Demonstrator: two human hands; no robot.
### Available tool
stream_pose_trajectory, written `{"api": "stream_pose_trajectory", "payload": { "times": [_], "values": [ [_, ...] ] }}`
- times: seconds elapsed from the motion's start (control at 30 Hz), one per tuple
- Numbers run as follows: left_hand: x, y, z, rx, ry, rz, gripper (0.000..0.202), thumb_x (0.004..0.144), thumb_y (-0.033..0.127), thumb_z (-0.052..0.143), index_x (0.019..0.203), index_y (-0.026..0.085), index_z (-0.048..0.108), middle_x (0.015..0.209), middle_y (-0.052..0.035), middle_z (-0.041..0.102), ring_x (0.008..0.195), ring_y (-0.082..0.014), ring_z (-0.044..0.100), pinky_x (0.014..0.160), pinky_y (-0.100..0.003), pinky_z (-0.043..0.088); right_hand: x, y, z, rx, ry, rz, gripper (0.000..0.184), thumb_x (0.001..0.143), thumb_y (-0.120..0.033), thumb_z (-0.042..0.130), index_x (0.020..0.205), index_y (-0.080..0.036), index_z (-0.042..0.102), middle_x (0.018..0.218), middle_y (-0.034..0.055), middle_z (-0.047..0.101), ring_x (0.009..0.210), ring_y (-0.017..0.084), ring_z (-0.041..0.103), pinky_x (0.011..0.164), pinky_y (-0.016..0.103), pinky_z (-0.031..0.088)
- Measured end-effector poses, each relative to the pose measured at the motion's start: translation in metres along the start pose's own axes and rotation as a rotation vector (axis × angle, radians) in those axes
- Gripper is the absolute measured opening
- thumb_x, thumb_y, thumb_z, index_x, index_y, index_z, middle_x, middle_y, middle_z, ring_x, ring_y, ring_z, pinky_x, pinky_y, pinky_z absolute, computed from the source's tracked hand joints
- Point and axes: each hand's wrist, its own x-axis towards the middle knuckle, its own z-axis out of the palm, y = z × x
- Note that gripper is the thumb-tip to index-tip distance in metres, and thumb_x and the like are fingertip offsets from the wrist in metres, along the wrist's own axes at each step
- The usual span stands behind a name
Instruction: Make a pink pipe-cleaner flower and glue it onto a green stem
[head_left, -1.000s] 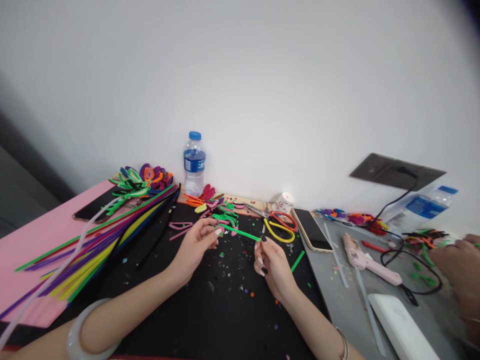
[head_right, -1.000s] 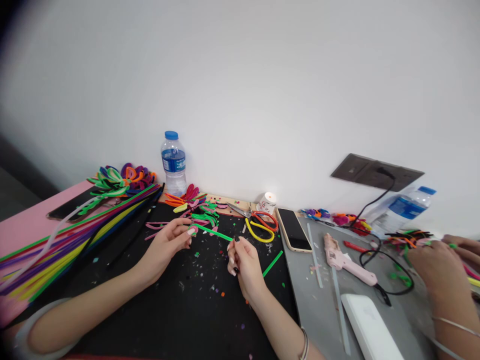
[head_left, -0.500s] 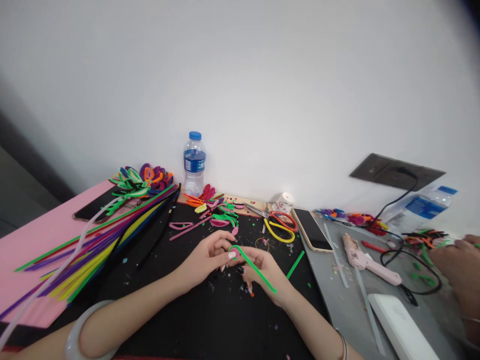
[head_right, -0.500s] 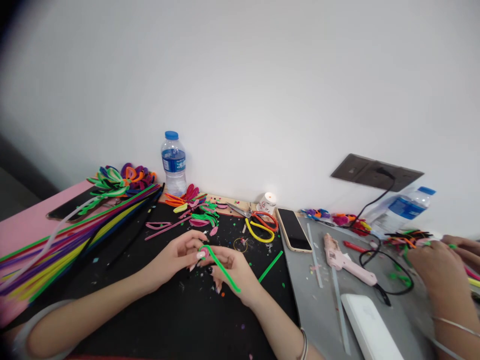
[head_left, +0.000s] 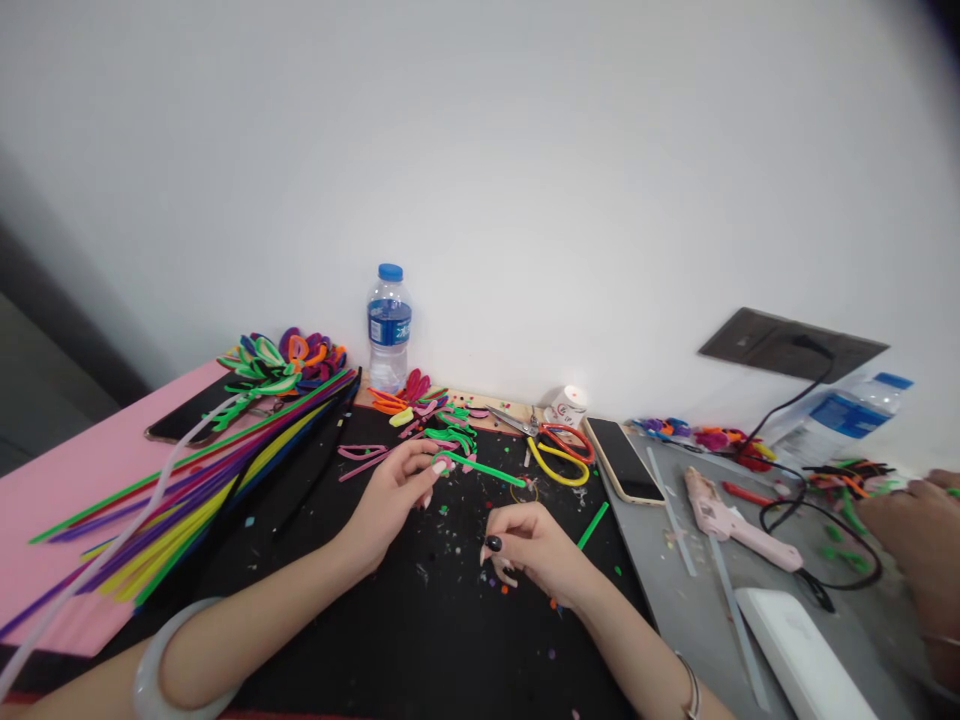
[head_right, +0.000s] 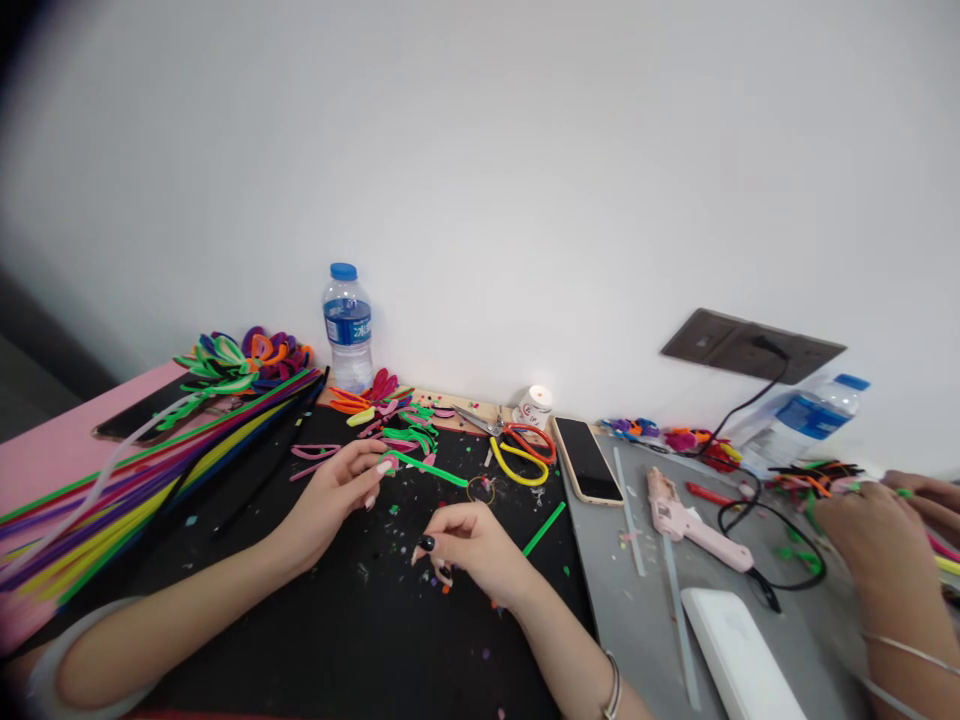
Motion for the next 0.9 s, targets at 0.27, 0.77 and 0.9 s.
{"api": "stream_pose_trajectory", "payload": {
  "times": [0.27,0.77,0.9],
  "values": [
    [0.001,-0.003,-0.002,-0.014,0.018,-0.045,0.033,0.074,0.036,0.065,0.099,0.017,0.053,0.076,0.0035,0.052,0.049,-0.0036,0.039,0.048,-0.017,0.031,-0.001,-0.016,0.004,0.159,0.087,-0.245,0.018,0.075,-0.032,0.067,0.064,-0.019,0.066,0.103,0.0089,0.066,0.116,0.022,0.047,0.101,0.038,0.031],
    [0.0,-0.008,-0.003,-0.002,-0.134,-0.064,0.028,0.079,0.033,0.062,0.1,0.019,0.051,0.076,0.0035,0.052,0.05,-0.0035,0.038,0.048,-0.017,0.03,0.004,-0.001,0.008,0.126,0.208,-0.017,0.019,0.077,-0.034,0.064,0.078,-0.015,0.063,0.045,-0.0086,0.043,0.032,0.003,0.026,0.034,0.018,0.041],
    [-0.004,-0.01,0.001,0.046,-0.305,-0.063,0.029,0.079,0.031,0.062,0.102,0.018,0.05,0.075,0.0031,0.054,0.05,-0.0045,0.042,0.048,-0.019,0.031,0.005,0.003,0.011,0.03,0.24,-0.004,0.019,0.071,-0.029,0.068,0.085,-0.018,0.062,0.061,-0.0049,0.056,0.037,0.004,0.037,0.037,0.017,0.04]
  ]
}}
